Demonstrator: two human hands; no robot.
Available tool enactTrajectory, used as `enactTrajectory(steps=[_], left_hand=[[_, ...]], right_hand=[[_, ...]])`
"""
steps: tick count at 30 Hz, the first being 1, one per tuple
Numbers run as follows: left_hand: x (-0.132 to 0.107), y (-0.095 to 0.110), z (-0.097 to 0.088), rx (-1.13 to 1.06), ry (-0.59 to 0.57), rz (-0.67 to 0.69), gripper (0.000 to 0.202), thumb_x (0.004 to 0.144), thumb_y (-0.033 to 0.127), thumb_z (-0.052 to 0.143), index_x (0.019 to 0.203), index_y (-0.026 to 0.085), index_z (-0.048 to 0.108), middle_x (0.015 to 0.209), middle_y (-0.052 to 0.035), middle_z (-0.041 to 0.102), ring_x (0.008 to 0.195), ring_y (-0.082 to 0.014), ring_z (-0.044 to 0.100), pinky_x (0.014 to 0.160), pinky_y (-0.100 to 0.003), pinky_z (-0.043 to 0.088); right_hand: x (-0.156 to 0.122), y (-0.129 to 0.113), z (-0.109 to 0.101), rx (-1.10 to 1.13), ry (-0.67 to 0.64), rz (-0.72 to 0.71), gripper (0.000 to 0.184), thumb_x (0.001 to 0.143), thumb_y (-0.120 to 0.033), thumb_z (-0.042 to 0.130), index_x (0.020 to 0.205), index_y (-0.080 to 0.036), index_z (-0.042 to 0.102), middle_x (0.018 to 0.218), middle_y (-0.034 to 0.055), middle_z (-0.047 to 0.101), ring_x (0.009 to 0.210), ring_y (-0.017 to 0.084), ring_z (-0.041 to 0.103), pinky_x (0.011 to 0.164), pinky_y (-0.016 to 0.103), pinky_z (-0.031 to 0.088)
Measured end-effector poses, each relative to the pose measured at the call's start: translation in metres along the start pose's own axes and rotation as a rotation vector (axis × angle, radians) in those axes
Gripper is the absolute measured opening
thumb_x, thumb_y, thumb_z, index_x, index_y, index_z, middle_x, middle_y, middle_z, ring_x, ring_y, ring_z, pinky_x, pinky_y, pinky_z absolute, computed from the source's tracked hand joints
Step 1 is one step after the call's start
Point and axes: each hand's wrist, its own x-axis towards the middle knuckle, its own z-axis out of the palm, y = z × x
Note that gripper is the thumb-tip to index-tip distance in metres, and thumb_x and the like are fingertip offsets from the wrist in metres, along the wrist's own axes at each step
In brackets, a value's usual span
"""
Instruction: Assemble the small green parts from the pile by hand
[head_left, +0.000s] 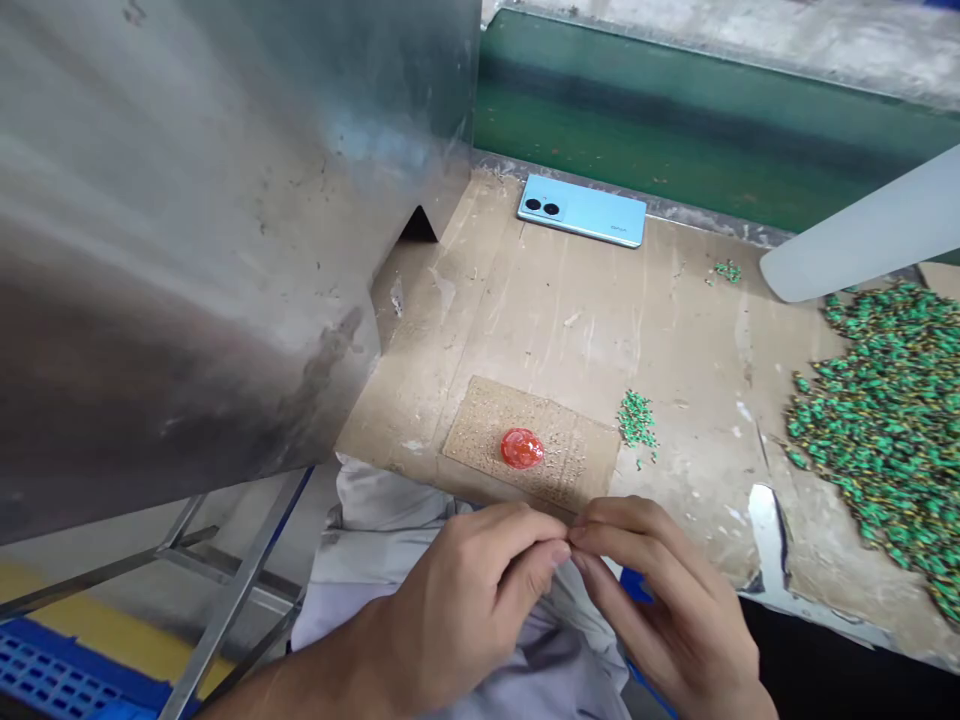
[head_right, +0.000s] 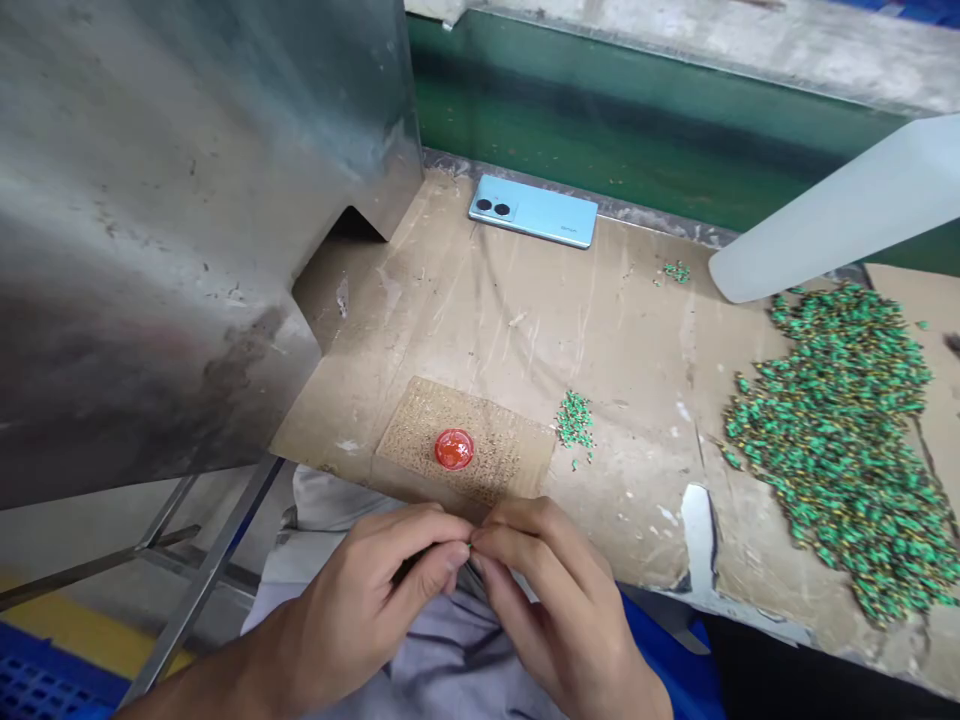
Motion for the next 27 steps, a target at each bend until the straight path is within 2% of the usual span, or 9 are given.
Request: enactTrajectory(steps=[6,13,15,18,22,27], left_hand=[[0.0,0.003,-0.011,0.017,0.056,0.023,0.018,0.105,0.022,0.064,0.093,0.016,0.076,0.084,-0.0024,0.077,0.074,-0.0143,0.066,0.073,-0.024,0.05],[-0.003,0.001,-0.019,-0.05,0.073,-0.097,0.018,0.103,0.028,0.067,0.091,0.019,0.077,0.078,0.0005,0.072,0.071,-0.0139,0.061,0.071,-0.025,0.047],[-0.003,-0.001,-0.021,-0.152,0.075,-0.162,0.021,0.104,0.034,0.065,0.094,0.019,0.076,0.077,0.0007,0.069,0.072,-0.0143,0.061,0.071,-0.026,0.047],[-0.004,-0.005,-0.024,-0.372,0.046,-0.277,0.026,0.106,0.04,0.06,0.1,0.019,0.075,0.075,0.0012,0.064,0.069,-0.0133,0.055,0.066,-0.025,0.043],[-0.008,-0.011,-0.03,-0.622,-0.065,-0.384,0.023,0.106,0.033,0.055,0.114,0.019,0.073,0.079,0.0022,0.061,0.06,-0.0098,0.038,0.058,-0.025,0.033],[-0.015,-0.019,-0.032,-0.569,-0.069,-0.416,0.029,0.109,0.035,0.053,0.126,0.02,0.07,0.083,0.0014,0.063,0.065,-0.011,0.039,0.06,-0.027,0.031]], right_hand=[[0.01,0.001,-0.004,-0.029,-0.101,-0.071,0.021,0.098,-0.006,0.064,0.111,-0.021,0.065,0.095,0.0052,0.071,0.083,0.017,0.072,0.071,0.027,0.062],[0.031,0.0,0.0,0.12,-0.249,0.003,0.016,0.101,-0.008,0.056,0.108,-0.022,0.059,0.093,0.0034,0.067,0.085,0.015,0.067,0.072,0.025,0.058],[0.037,0.003,0.0,0.13,-0.216,0.042,0.013,0.102,-0.01,0.055,0.104,-0.023,0.058,0.088,0.0019,0.063,0.078,0.013,0.062,0.065,0.025,0.054],[0.044,0.011,0.0,0.024,-0.111,0.124,0.011,0.103,-0.015,0.056,0.098,-0.024,0.058,0.08,-0.0012,0.055,0.064,0.012,0.052,0.055,0.025,0.044],[0.051,0.019,0.002,-0.086,-0.124,0.216,0.013,0.107,-0.024,0.054,0.095,-0.024,0.059,0.075,-0.0024,0.053,0.059,0.013,0.049,0.054,0.027,0.042],[0.054,0.021,0.006,-0.087,-0.209,0.258,0.017,0.109,-0.028,0.052,0.096,-0.023,0.062,0.076,-0.0021,0.055,0.062,0.013,0.052,0.057,0.028,0.041]])
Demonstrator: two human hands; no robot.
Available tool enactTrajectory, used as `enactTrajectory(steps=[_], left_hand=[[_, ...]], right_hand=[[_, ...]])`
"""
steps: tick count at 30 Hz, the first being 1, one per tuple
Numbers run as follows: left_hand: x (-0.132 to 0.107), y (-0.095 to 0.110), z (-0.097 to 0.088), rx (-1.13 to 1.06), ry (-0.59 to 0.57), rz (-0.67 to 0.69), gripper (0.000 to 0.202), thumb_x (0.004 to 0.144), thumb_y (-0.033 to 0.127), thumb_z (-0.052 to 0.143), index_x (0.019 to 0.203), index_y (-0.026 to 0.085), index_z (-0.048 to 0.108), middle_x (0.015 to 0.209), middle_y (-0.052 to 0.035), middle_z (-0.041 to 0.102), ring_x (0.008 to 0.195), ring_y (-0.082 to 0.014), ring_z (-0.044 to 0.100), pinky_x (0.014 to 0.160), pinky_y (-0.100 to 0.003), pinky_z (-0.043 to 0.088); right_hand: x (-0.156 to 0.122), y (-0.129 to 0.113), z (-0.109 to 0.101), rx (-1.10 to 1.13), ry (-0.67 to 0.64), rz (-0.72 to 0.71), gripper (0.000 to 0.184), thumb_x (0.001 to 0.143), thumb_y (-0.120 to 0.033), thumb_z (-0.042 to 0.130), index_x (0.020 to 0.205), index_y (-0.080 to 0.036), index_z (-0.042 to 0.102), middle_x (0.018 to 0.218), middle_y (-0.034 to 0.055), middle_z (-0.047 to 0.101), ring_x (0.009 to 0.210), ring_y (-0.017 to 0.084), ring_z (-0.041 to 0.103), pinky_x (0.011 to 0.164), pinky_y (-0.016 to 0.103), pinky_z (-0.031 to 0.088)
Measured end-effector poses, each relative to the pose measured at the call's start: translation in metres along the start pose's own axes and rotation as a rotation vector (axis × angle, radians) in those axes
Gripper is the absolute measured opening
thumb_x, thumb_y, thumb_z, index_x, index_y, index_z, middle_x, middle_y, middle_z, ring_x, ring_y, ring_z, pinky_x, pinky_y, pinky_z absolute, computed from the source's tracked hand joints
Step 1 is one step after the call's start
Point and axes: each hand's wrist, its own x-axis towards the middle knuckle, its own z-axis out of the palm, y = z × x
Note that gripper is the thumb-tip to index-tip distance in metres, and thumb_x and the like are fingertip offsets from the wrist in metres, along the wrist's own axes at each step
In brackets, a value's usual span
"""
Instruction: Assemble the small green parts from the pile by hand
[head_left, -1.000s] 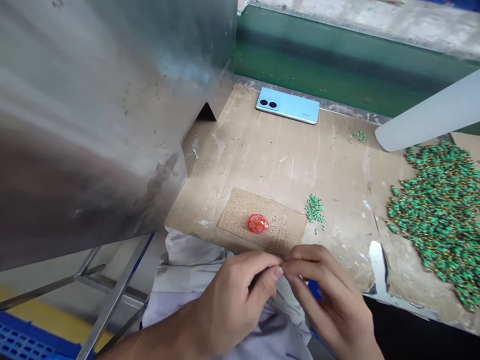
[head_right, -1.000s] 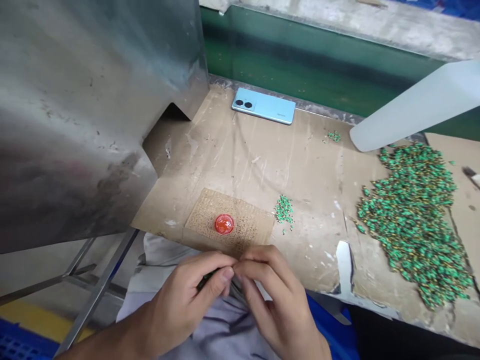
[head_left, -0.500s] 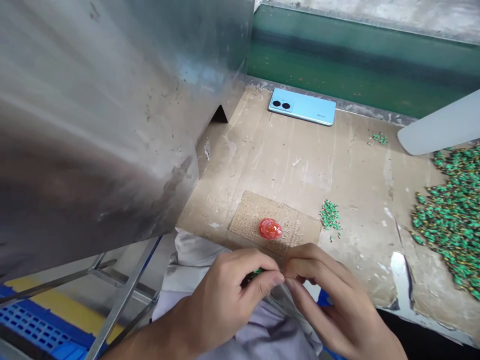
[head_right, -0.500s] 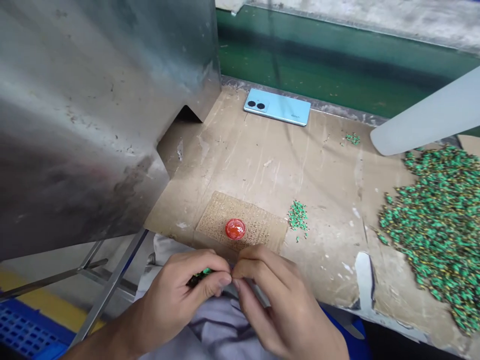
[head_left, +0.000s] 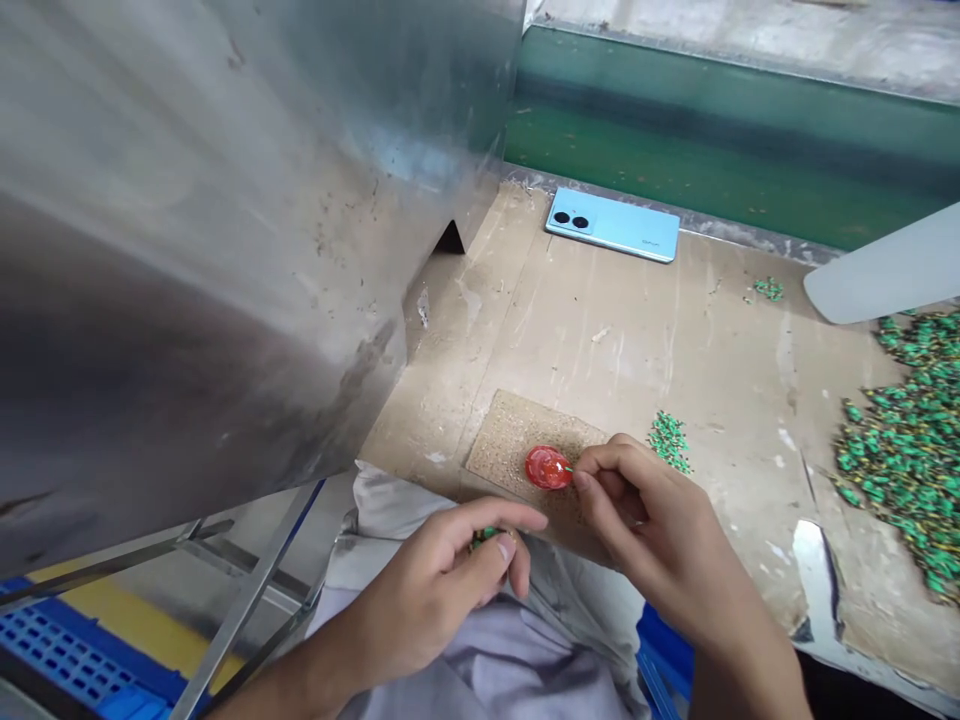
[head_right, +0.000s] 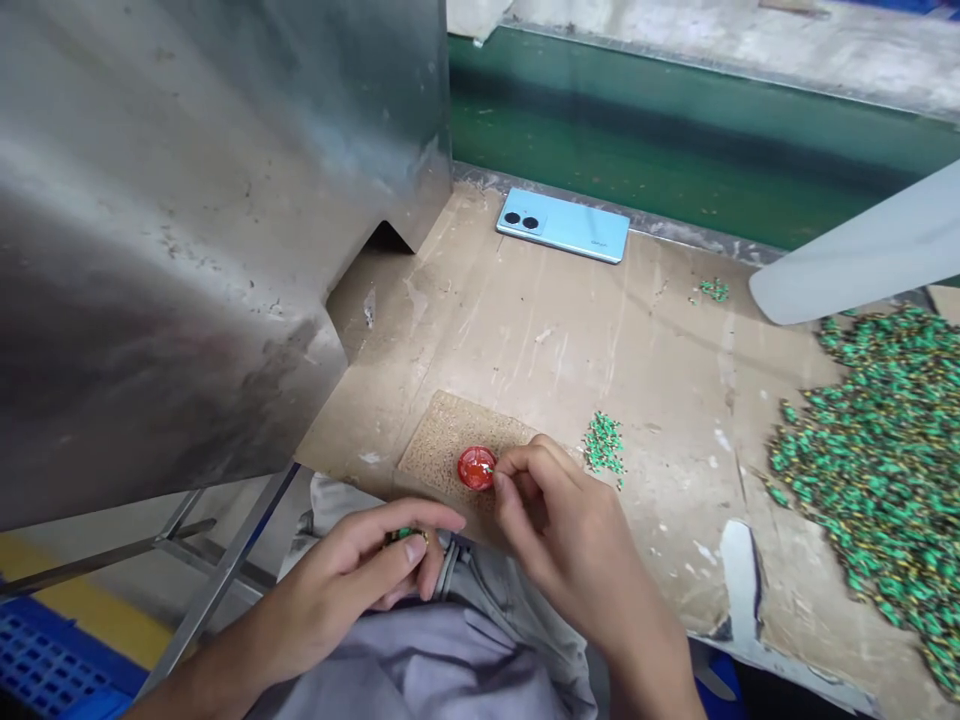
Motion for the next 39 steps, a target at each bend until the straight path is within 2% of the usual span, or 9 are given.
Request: enactTrajectory(steps=[5,8,13,17,20,23,28,34,39], left_hand=[[0.001,-0.008,0.0,0.048,0.025,0.016,0.036,0.109,0.037,0.051,0.139,0.021,0.064,0.087,0.0009,0.065,0.067,-0.0122,0.041,0.063,-0.029,0.032],[0.002,-0.01,0.001,0.059,0.028,0.026,0.038,0.11,0.037,0.05,0.141,0.021,0.064,0.087,0.0004,0.066,0.07,-0.0129,0.043,0.065,-0.03,0.033],[0.004,-0.011,0.002,0.019,0.012,0.028,0.036,0.109,0.041,0.053,0.135,0.019,0.064,0.089,-0.0007,0.069,0.068,-0.0122,0.042,0.064,-0.029,0.033],[0.006,-0.009,0.003,-0.093,-0.022,0.042,0.026,0.107,0.042,0.059,0.113,0.017,0.064,0.088,-0.0029,0.075,0.063,-0.0107,0.041,0.061,-0.026,0.033],[0.006,-0.008,0.001,-0.073,-0.029,0.049,0.03,0.105,0.045,0.064,0.102,0.016,0.069,0.084,-0.0032,0.076,0.062,-0.0099,0.042,0.058,-0.026,0.032],[0.005,-0.009,-0.001,0.005,-0.016,0.061,0.036,0.104,0.05,0.066,0.103,0.017,0.078,0.077,-0.0002,0.068,0.063,-0.0101,0.044,0.057,-0.025,0.031],[0.007,-0.01,0.001,-0.009,-0.025,0.045,0.038,0.107,0.051,0.059,0.11,0.019,0.08,0.069,0.0033,0.058,0.061,-0.0101,0.04,0.057,-0.026,0.031],[0.007,-0.009,0.004,0.062,-0.017,0.06,0.022,0.107,0.04,0.062,0.11,0.023,0.076,0.076,0.0036,0.066,0.067,-0.0107,0.049,0.068,-0.025,0.041],[0.007,-0.008,0.005,0.01,-0.018,0.054,0.022,0.104,0.042,0.066,0.102,0.021,0.072,0.077,0.0025,0.071,0.071,-0.0119,0.058,0.077,-0.026,0.049]], right_hand=[[-0.001,0.001,0.0,0.016,-0.025,0.027,0.016,0.109,-0.03,0.053,0.098,-0.024,0.062,0.078,-0.0018,0.057,0.064,0.014,0.054,0.057,0.028,0.041],[0.0,0.001,-0.001,0.013,-0.036,0.004,0.018,0.109,-0.028,0.053,0.094,-0.024,0.062,0.076,-0.0027,0.056,0.062,0.013,0.053,0.057,0.027,0.041],[0.002,-0.002,-0.001,-0.02,-0.006,-0.031,0.018,0.107,-0.026,0.055,0.091,-0.024,0.062,0.074,-0.0035,0.055,0.06,0.012,0.052,0.056,0.026,0.041],[-0.002,-0.001,-0.007,-0.034,0.021,-0.032,0.016,0.107,-0.026,0.056,0.092,-0.025,0.061,0.074,-0.004,0.053,0.06,0.011,0.051,0.054,0.024,0.041],[-0.013,0.003,-0.017,-0.083,0.085,-0.022,0.013,0.106,-0.026,0.056,0.094,-0.025,0.061,0.073,-0.0041,0.052,0.059,0.011,0.051,0.053,0.023,0.042],[-0.026,0.01,-0.022,-0.164,0.115,-0.001,0.011,0.105,-0.026,0.058,0.094,-0.025,0.061,0.071,-0.0045,0.051,0.056,0.011,0.05,0.051,0.023,0.042],[-0.041,0.018,-0.012,-0.189,0.062,0.027,0.012,0.104,-0.025,0.058,0.093,-0.024,0.061,0.073,-0.0038,0.055,0.055,0.01,0.052,0.05,0.022,0.043],[-0.043,0.02,-0.004,-0.192,0.1,0.029,0.014,0.104,-0.023,0.058,0.091,-0.023,0.06,0.074,-0.0034,0.056,0.056,0.01,0.053,0.051,0.021,0.043],[-0.041,0.022,-0.002,-0.194,0.098,0.04,0.017,0.104,-0.025,0.057,0.088,-0.023,0.061,0.074,-0.0028,0.056,0.057,0.01,0.054,0.052,0.022,0.044]])
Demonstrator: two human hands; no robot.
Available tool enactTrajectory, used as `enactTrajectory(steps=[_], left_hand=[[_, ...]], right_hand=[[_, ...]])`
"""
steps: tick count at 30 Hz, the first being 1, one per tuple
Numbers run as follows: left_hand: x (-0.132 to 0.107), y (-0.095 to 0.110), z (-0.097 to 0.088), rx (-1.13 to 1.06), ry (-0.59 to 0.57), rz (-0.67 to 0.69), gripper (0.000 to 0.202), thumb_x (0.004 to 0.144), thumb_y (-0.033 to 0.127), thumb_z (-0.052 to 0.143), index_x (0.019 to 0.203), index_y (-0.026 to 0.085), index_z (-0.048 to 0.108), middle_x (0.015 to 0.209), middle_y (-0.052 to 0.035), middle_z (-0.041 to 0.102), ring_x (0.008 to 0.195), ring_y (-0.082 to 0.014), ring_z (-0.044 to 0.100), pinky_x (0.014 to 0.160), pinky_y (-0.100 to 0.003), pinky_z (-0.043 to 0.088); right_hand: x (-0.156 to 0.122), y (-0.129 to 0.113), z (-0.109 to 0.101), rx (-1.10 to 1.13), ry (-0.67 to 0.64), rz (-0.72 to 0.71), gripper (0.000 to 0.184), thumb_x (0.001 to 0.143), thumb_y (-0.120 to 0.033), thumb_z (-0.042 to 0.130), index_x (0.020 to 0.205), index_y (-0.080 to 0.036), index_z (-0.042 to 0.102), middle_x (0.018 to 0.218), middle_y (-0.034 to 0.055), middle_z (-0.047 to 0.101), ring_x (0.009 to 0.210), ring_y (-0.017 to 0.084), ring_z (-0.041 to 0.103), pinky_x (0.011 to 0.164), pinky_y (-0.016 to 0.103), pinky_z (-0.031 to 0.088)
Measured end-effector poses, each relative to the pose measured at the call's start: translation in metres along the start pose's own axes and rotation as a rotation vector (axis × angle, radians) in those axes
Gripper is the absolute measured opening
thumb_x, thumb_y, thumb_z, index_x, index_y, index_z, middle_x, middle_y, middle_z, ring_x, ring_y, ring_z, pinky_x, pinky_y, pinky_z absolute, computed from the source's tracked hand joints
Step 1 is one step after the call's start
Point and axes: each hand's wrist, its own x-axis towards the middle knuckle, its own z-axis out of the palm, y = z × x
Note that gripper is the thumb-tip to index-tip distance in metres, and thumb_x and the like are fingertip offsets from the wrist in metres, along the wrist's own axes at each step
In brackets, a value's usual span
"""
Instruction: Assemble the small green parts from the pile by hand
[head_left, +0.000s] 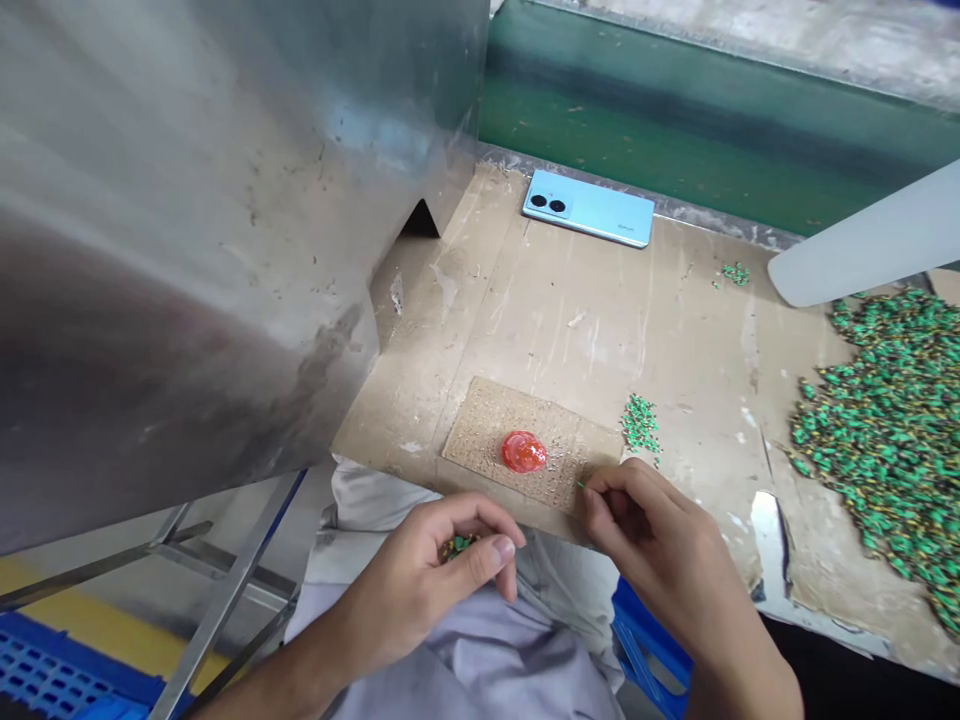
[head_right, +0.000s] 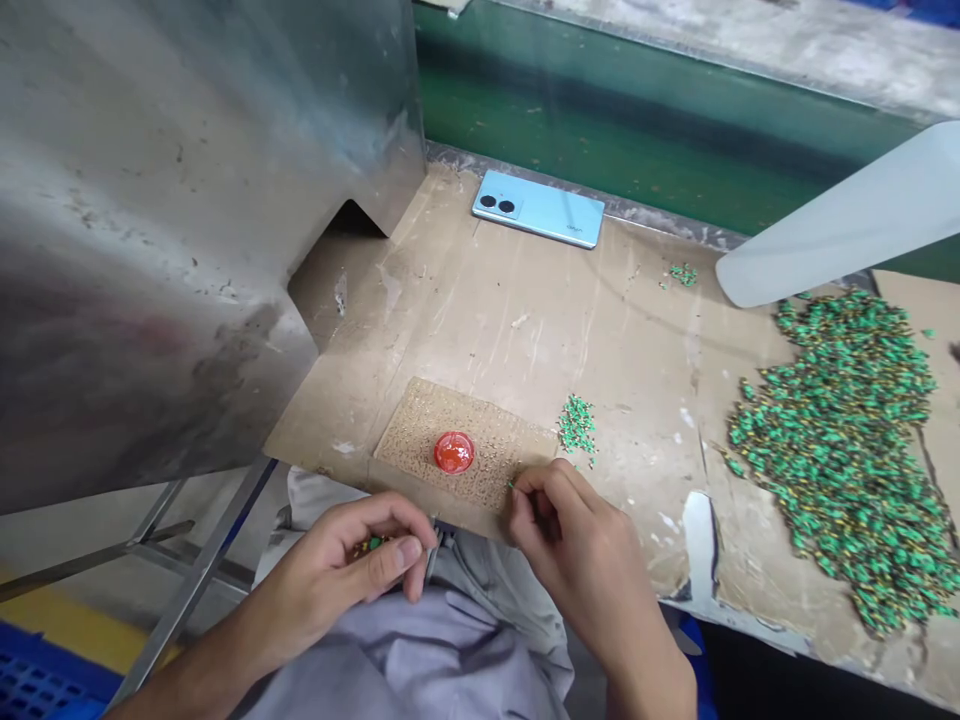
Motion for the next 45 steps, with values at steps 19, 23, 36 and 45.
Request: enactTrajectory(steps=[19,23,36,45], left_hand=[[-0.004,0.003,0.001,0.119,0.021,0.003,0.019,0.106,0.032,0.062,0.113,0.026,0.078,0.09,0.0014,0.08,0.094,-0.0171,0.07,0.088,-0.029,0.05],[-0.002,0.003,0.002,0.185,0.033,0.0,0.022,0.106,0.032,0.06,0.119,0.026,0.077,0.088,0.0012,0.079,0.089,-0.0167,0.07,0.083,-0.028,0.05],[0.012,0.005,0.037,0.531,-0.025,0.093,0.054,0.106,0.025,0.054,0.159,0.025,0.055,0.148,-0.0108,0.07,0.134,-0.029,0.067,0.117,-0.044,0.052],[0.016,-0.002,0.042,0.614,-0.058,0.137,0.059,0.104,0.019,0.05,0.163,0.017,0.048,0.158,-0.0144,0.061,0.143,-0.0297,0.061,0.122,-0.046,0.049]], right_hand=[[-0.002,0.004,-0.002,0.031,-0.019,0.058,0.017,0.103,-0.027,0.058,0.087,-0.023,0.061,0.073,-0.0024,0.057,0.057,0.012,0.053,0.054,0.025,0.044],[0.0,0.003,-0.001,0.012,-0.021,0.053,0.018,0.103,-0.028,0.058,0.085,-0.023,0.061,0.072,-0.0023,0.058,0.056,0.012,0.053,0.053,0.025,0.043],[0.004,0.001,-0.004,0.019,-0.019,0.049,0.019,0.102,-0.029,0.057,0.084,-0.024,0.062,0.07,-0.0017,0.059,0.056,0.013,0.055,0.051,0.024,0.045],[0.005,0.0,0.001,-0.013,0.006,0.064,0.02,0.101,-0.029,0.058,0.083,-0.023,0.061,0.069,-0.0029,0.057,0.055,0.012,0.054,0.051,0.025,0.044]])
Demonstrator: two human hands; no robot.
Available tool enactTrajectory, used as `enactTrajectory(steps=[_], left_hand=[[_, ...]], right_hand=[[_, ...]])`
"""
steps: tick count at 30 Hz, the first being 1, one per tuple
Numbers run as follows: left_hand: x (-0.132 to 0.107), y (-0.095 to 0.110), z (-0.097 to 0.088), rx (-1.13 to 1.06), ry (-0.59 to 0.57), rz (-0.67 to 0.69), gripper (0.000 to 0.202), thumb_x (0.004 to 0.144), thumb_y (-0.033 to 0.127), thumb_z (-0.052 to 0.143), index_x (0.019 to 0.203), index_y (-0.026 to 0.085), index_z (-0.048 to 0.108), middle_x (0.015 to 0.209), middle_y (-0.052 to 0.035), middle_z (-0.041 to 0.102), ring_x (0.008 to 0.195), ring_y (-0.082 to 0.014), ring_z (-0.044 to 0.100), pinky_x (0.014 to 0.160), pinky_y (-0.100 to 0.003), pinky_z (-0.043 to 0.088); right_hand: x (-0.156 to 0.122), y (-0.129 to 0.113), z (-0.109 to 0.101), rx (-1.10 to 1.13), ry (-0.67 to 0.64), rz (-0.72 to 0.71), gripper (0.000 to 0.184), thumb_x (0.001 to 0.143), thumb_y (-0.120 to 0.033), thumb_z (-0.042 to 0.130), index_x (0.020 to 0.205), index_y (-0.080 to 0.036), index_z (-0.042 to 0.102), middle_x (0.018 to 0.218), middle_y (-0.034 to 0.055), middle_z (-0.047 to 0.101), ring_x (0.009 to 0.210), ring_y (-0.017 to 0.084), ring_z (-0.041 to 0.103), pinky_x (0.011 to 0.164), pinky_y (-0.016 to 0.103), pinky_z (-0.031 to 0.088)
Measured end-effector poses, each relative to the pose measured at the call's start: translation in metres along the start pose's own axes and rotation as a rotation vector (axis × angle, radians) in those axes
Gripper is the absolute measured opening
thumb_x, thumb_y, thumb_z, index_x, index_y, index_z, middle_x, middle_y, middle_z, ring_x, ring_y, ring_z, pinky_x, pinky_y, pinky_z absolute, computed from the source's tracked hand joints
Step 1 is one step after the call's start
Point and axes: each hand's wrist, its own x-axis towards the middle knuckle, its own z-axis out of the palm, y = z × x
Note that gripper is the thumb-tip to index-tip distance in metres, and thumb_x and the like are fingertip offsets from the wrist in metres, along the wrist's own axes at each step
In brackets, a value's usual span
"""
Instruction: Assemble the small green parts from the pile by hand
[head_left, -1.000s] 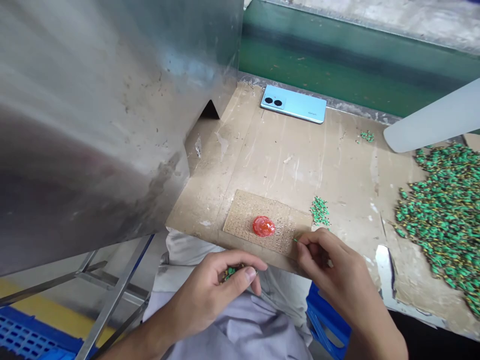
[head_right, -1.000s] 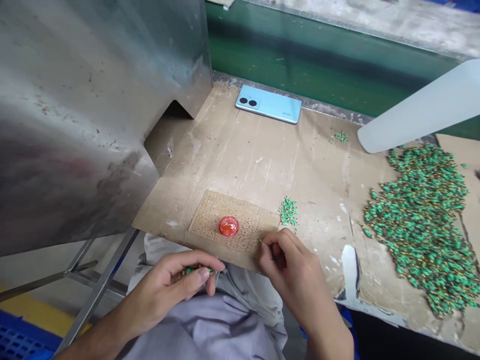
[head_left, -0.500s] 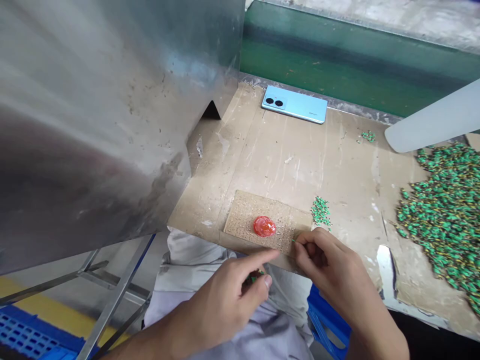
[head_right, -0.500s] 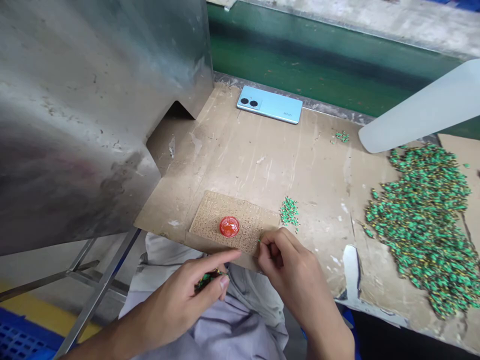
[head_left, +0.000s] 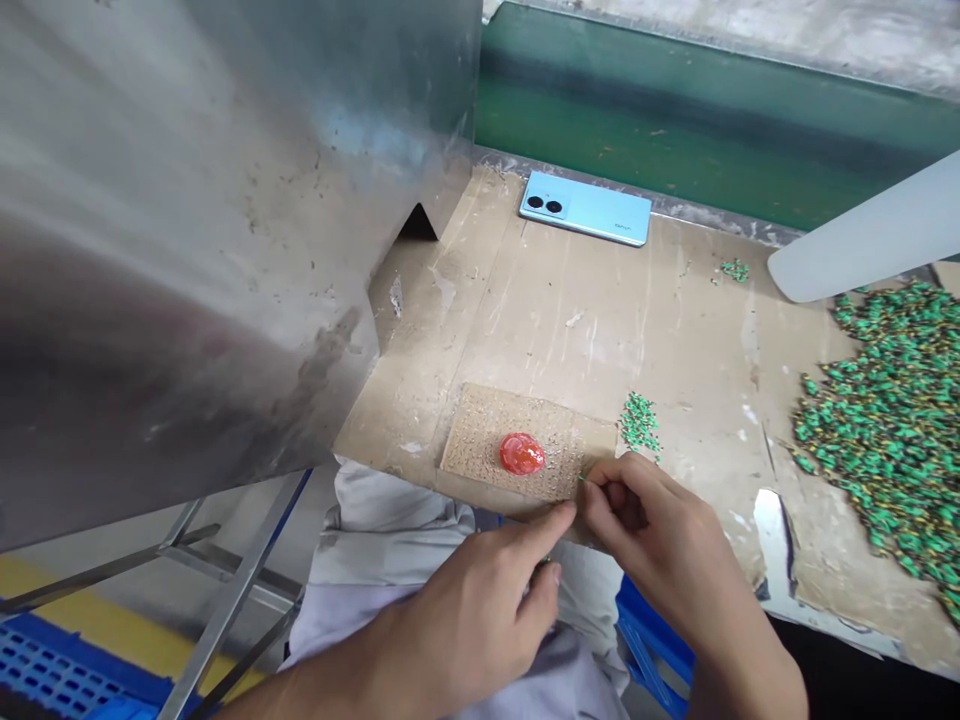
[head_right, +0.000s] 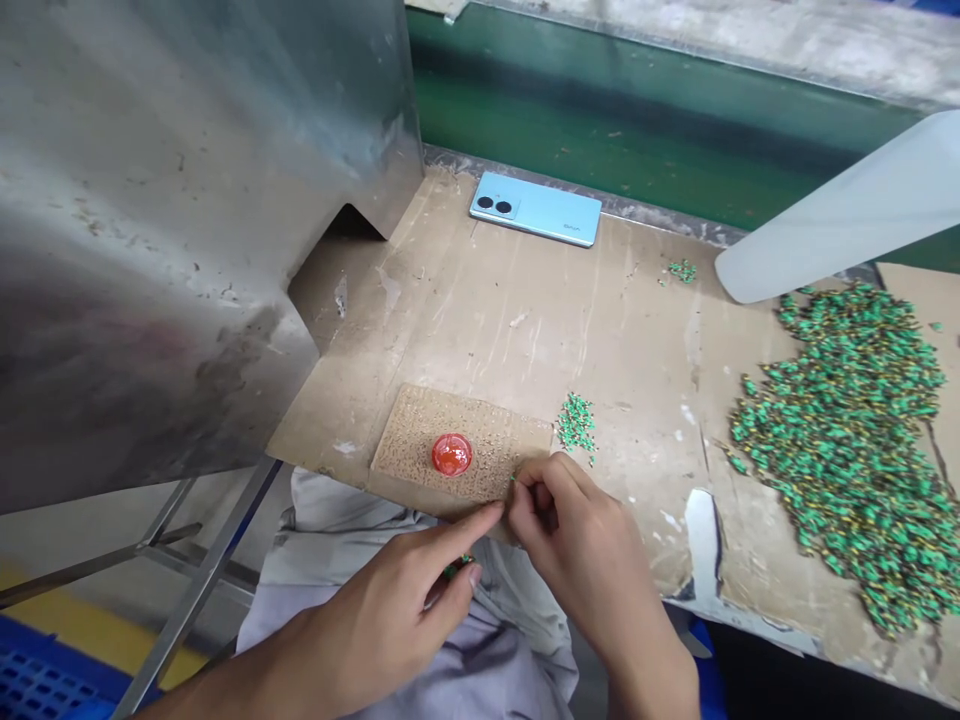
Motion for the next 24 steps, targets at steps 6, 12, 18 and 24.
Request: enactTrajectory(steps=[6,12,18,24], left_hand=[[0.0,0.002,0.0,0.013,0.021,-0.012,0.059,0.103,0.017,0.052,0.162,0.02,0.05,0.155,-0.014,0.064,0.139,-0.0322,0.065,0.12,-0.049,0.052],[0.001,0.0,0.0,0.026,0.032,0.01,0.059,0.102,0.016,0.052,0.161,0.018,0.051,0.151,-0.0152,0.067,0.135,-0.032,0.068,0.116,-0.048,0.055],[0.0,0.0,0.0,-0.011,0.023,0.012,0.056,0.103,0.016,0.05,0.159,0.02,0.054,0.154,-0.0138,0.065,0.139,-0.0306,0.064,0.119,-0.047,0.05],[-0.007,0.001,-0.008,-0.287,-0.007,-0.12,0.027,0.105,0.029,0.059,0.126,0.018,0.072,0.107,-0.0097,0.083,0.101,-0.0241,0.076,0.094,-0.037,0.057]], right_hand=[[0.001,0.0,0.0,-0.003,-0.004,0.014,0.02,0.101,-0.03,0.058,0.082,-0.023,0.061,0.068,-0.003,0.057,0.054,0.012,0.054,0.05,0.024,0.044],[0.004,0.001,-0.001,0.005,-0.041,-0.068,0.017,0.101,-0.025,0.057,0.085,-0.023,0.06,0.071,-0.0032,0.058,0.056,0.012,0.055,0.052,0.025,0.045],[0.003,0.002,-0.005,0.041,-0.048,-0.044,0.018,0.102,-0.026,0.059,0.084,-0.023,0.06,0.071,-0.0036,0.057,0.056,0.012,0.055,0.053,0.025,0.045],[-0.004,-0.004,-0.014,0.15,-0.003,-0.017,0.012,0.106,-0.025,0.055,0.095,-0.024,0.06,0.079,-0.0012,0.06,0.059,0.013,0.055,0.053,0.025,0.046]])
